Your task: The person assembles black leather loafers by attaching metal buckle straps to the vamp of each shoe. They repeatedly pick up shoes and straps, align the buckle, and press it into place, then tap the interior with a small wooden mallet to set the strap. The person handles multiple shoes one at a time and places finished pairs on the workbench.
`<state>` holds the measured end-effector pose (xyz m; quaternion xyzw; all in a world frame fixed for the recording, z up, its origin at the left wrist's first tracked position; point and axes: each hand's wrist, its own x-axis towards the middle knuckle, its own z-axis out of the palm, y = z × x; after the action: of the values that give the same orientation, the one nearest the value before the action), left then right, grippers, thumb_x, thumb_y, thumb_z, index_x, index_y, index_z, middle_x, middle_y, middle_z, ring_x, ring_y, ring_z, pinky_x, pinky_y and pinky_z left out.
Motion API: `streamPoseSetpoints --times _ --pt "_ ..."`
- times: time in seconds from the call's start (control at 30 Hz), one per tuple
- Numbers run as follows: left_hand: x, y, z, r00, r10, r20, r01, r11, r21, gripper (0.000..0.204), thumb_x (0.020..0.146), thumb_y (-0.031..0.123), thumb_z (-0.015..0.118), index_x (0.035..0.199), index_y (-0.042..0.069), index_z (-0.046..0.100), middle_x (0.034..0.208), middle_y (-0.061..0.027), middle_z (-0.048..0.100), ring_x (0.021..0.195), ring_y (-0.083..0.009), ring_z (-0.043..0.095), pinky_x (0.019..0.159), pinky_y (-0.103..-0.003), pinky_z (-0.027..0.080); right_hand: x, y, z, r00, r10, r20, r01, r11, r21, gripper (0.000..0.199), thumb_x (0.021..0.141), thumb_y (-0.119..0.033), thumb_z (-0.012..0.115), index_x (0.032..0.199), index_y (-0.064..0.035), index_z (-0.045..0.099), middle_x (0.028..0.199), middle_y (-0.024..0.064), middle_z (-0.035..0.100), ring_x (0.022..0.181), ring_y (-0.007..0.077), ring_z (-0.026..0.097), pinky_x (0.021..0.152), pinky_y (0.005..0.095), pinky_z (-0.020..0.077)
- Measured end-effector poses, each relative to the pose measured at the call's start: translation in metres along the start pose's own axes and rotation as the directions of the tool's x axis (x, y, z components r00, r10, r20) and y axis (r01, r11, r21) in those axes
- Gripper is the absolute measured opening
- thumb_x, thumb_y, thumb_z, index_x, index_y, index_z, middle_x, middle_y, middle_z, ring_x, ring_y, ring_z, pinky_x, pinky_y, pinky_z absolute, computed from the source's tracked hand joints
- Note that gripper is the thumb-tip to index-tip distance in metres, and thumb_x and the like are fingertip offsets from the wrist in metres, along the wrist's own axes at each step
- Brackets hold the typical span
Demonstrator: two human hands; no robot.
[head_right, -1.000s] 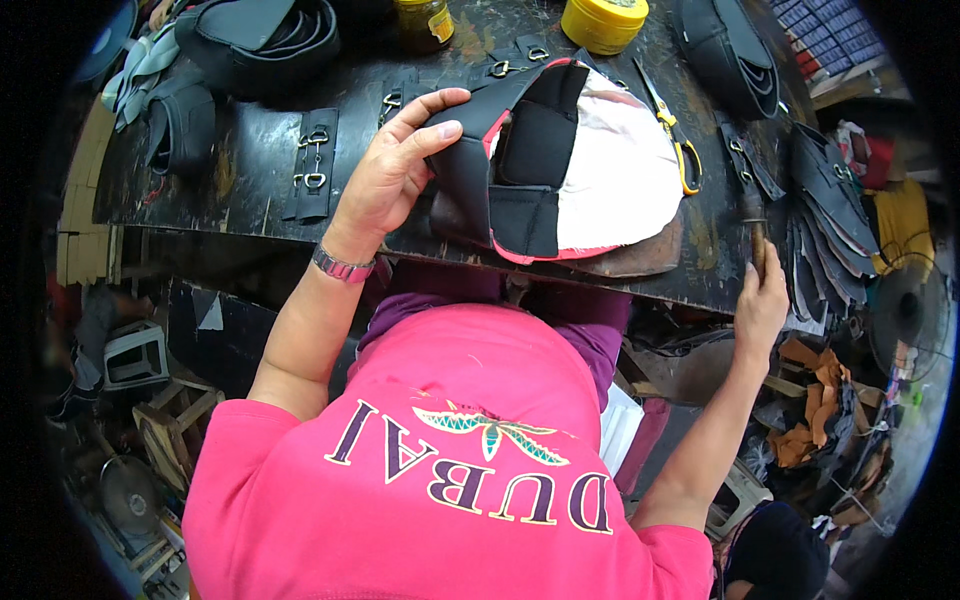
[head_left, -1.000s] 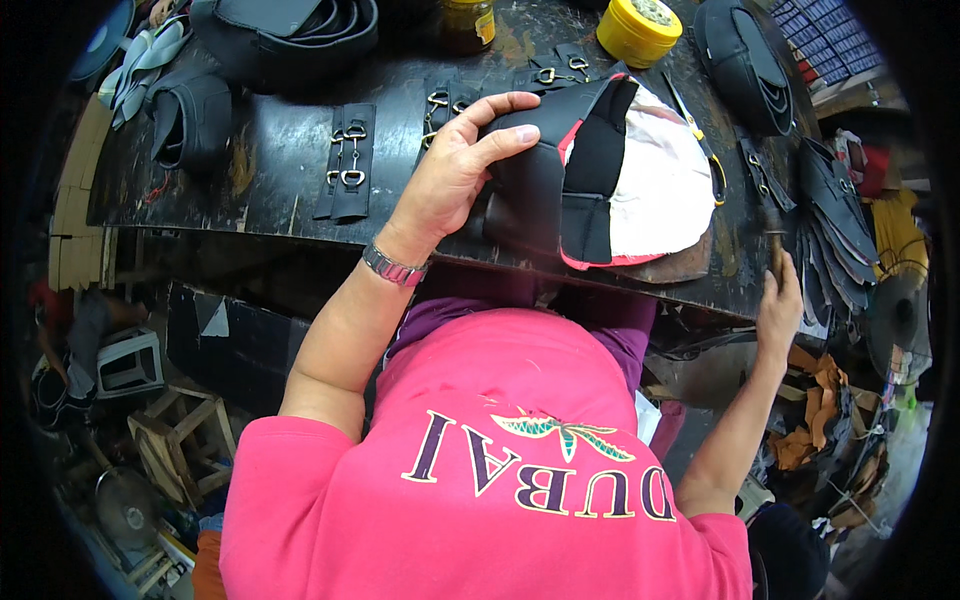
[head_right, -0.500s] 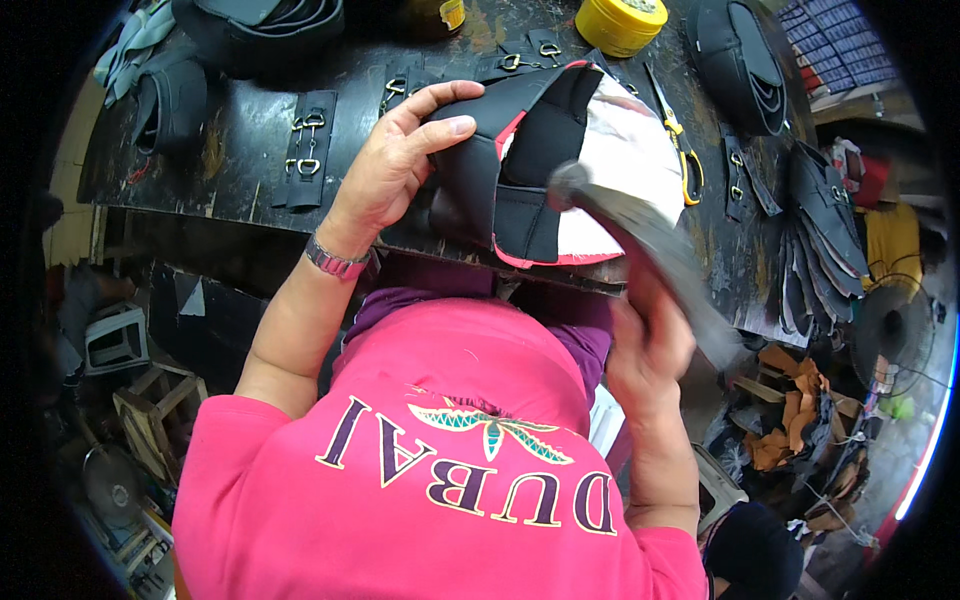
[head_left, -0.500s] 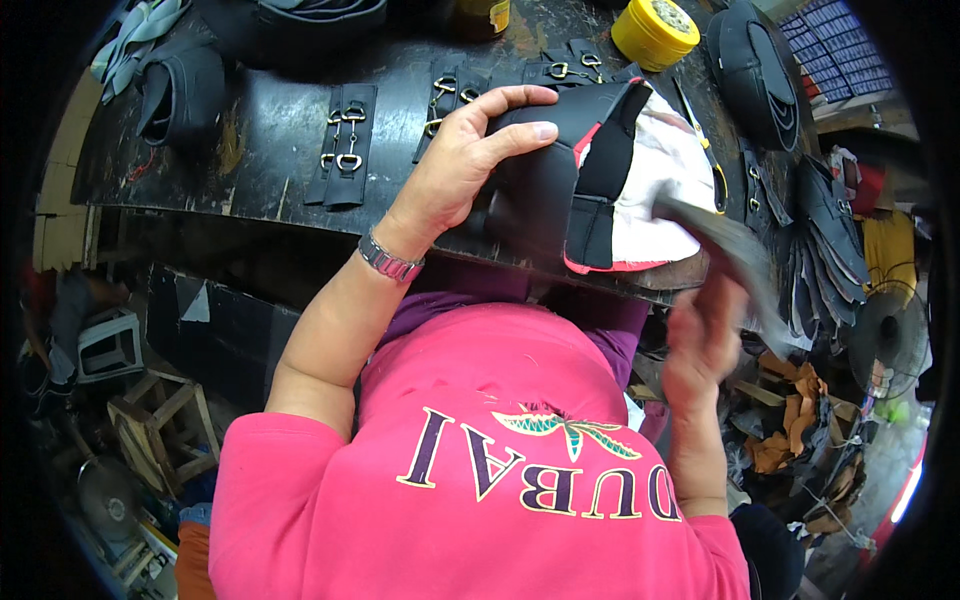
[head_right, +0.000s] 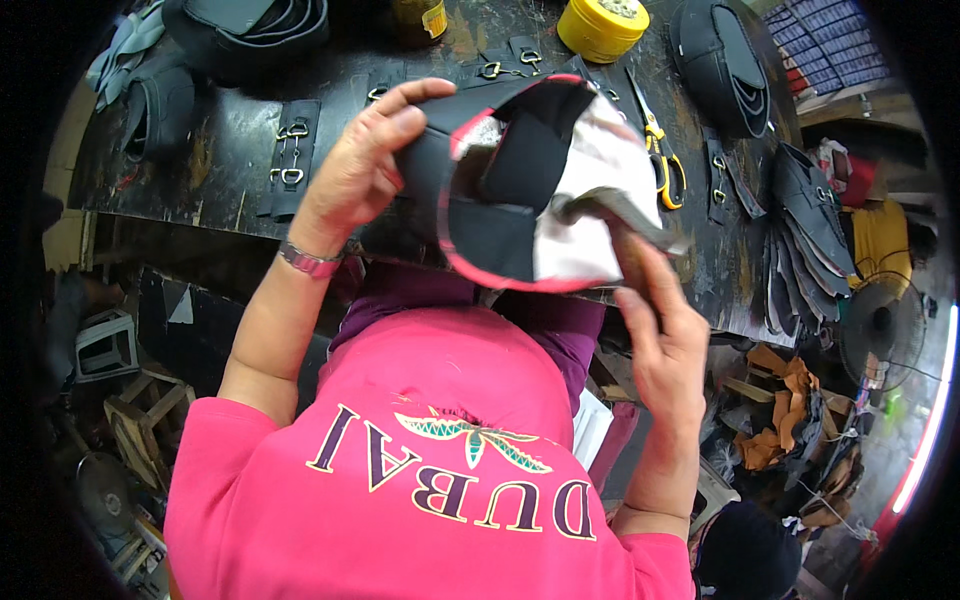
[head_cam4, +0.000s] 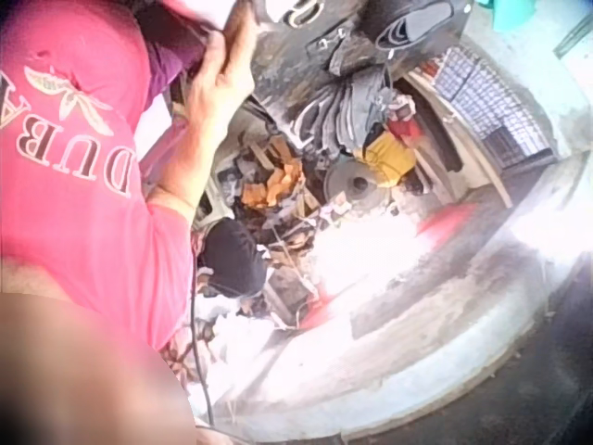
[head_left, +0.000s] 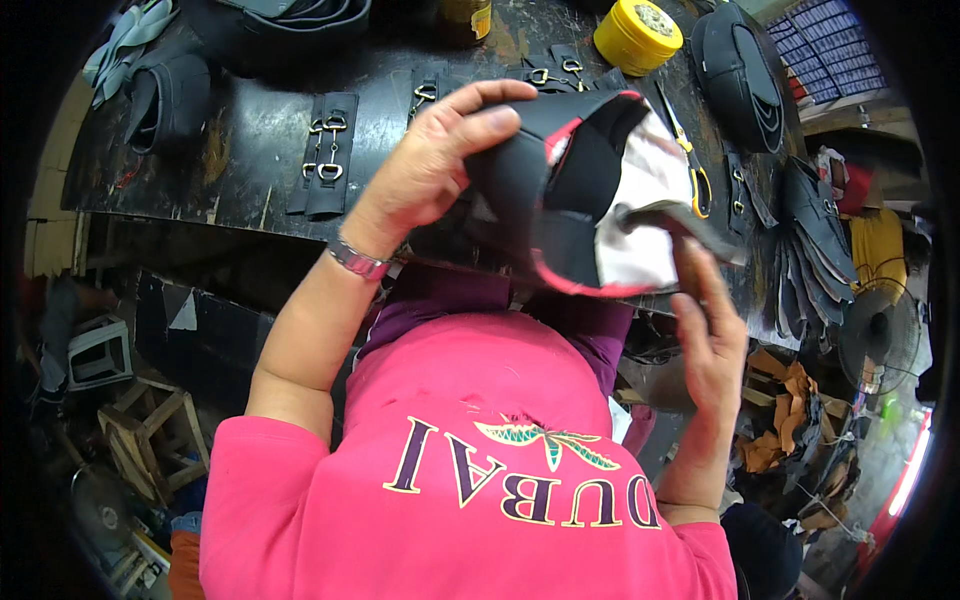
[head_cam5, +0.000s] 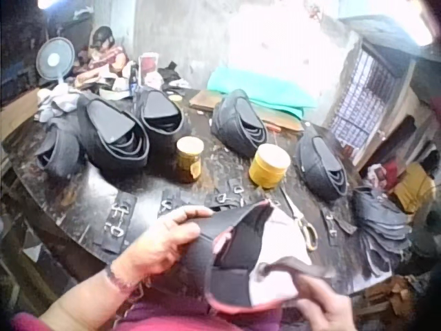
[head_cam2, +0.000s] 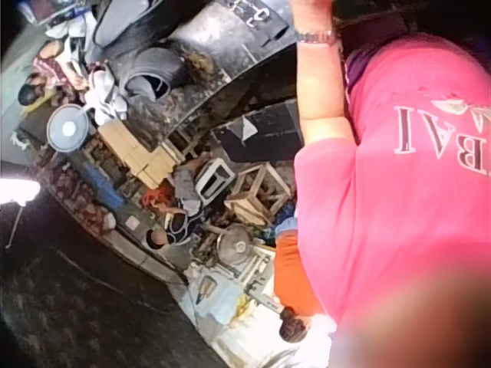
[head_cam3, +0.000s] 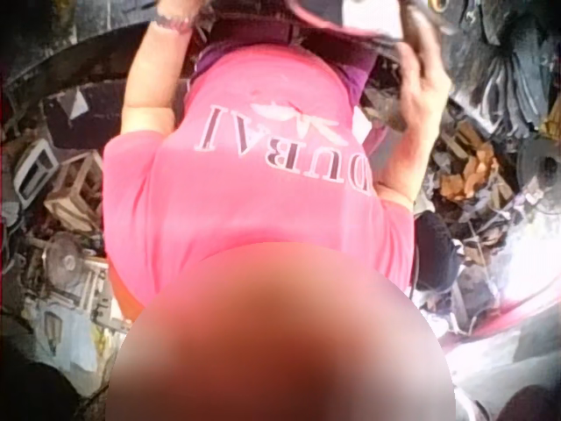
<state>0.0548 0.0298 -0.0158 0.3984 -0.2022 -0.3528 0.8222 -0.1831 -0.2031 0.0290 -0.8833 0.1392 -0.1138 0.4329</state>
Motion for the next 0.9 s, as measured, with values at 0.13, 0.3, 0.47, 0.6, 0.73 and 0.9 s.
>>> streamPoseSetpoints --times 0.13,0.3,0.47,0.6,0.73,0.9 --pt "-0.001 0.016 -0.019 0.994 -0.107 0.036 0.107 0.994 0.0 0.036 0.096 0.023 0.062 0.125 0.002 0.058 0.104 -0.0069 0.069 0.091 -0.0115 0.067 0.079 -0.027 0.057 0.017 0.007 -0.003 0.978 -0.016 -0.209 0.028 0.998 0.053 0.05 0.097 -0.004 0.055 0.145 -0.0052 0.044 0.112 0.005 0.063 0.064 0.0044 0.046 0.058 0.02 0.0396" --pt "0.012 0.004 -0.015 0.993 -0.092 -0.076 0.105 0.979 0.177 0.037 0.096 0.027 0.063 0.124 0.002 0.061 0.108 -0.0046 0.068 0.092 -0.009 0.065 0.082 -0.023 0.054 0.047 0.016 0.03 0.976 0.033 0.215 0.042 0.941 -0.336 0.051 0.09 -0.017 0.063 0.139 -0.0123 0.05 0.102 0.0261 0.066 0.096 0.0412 0.065 0.084 0.0401 0.0515" --pt "0.028 0.0 -0.004 0.989 -0.104 -0.105 0.134 0.933 0.333 0.037 0.096 0.027 0.064 0.124 0.003 0.062 0.106 -0.0033 0.068 0.092 -0.0064 0.065 0.079 -0.02 0.054 0.052 -0.005 0.032 0.981 -0.057 0.184 0.115 0.939 -0.323 0.047 0.091 -0.016 0.063 0.137 -0.0141 0.054 0.109 0.0243 0.066 0.1 0.0389 0.065 0.085 0.0393 0.0513" --pt "0.028 0.002 -0.007 0.98 -0.137 -0.142 0.178 0.926 0.334 0.037 0.095 0.027 0.065 0.123 0.003 0.064 0.105 -0.0036 0.069 0.092 -0.0072 0.066 0.078 -0.02 0.054 0.049 -0.023 0.031 0.988 -0.154 0.024 0.155 0.987 -0.031 0.045 0.093 -0.003 0.058 0.137 -0.0015 0.051 0.124 0.0177 0.065 0.113 0.0254 0.064 0.096 0.0334 0.0477" --pt "0.031 -0.004 -0.011 0.977 -0.155 -0.144 0.188 0.948 0.256 0.037 0.097 0.027 0.063 0.124 0.002 0.064 0.105 -0.0042 0.069 0.092 -0.0078 0.066 0.078 -0.021 0.054 0.042 -0.019 0.04 0.991 -0.132 0.03 0.135 0.946 -0.293 0.047 0.093 -0.005 0.059 0.139 -0.0058 0.05 0.117 0.0199 0.066 0.105 0.0299 0.067 0.091 0.0364 0.0506" --pt "0.033 -0.001 -0.015 0.977 -0.185 -0.105 0.207 0.942 0.266 0.038 0.098 0.029 0.06 0.124 0.002 0.063 0.106 -0.0043 0.069 0.092 -0.0083 0.066 0.08 -0.021 0.054 0.033 -0.015 0.024 0.996 -0.087 0.014 0.088 0.979 -0.184 0.04 0.092 -0.005 0.06 0.131 -0.0012 0.057 0.113 0.0218 0.068 0.102 0.0285 0.069 0.088 0.0336 0.0511"
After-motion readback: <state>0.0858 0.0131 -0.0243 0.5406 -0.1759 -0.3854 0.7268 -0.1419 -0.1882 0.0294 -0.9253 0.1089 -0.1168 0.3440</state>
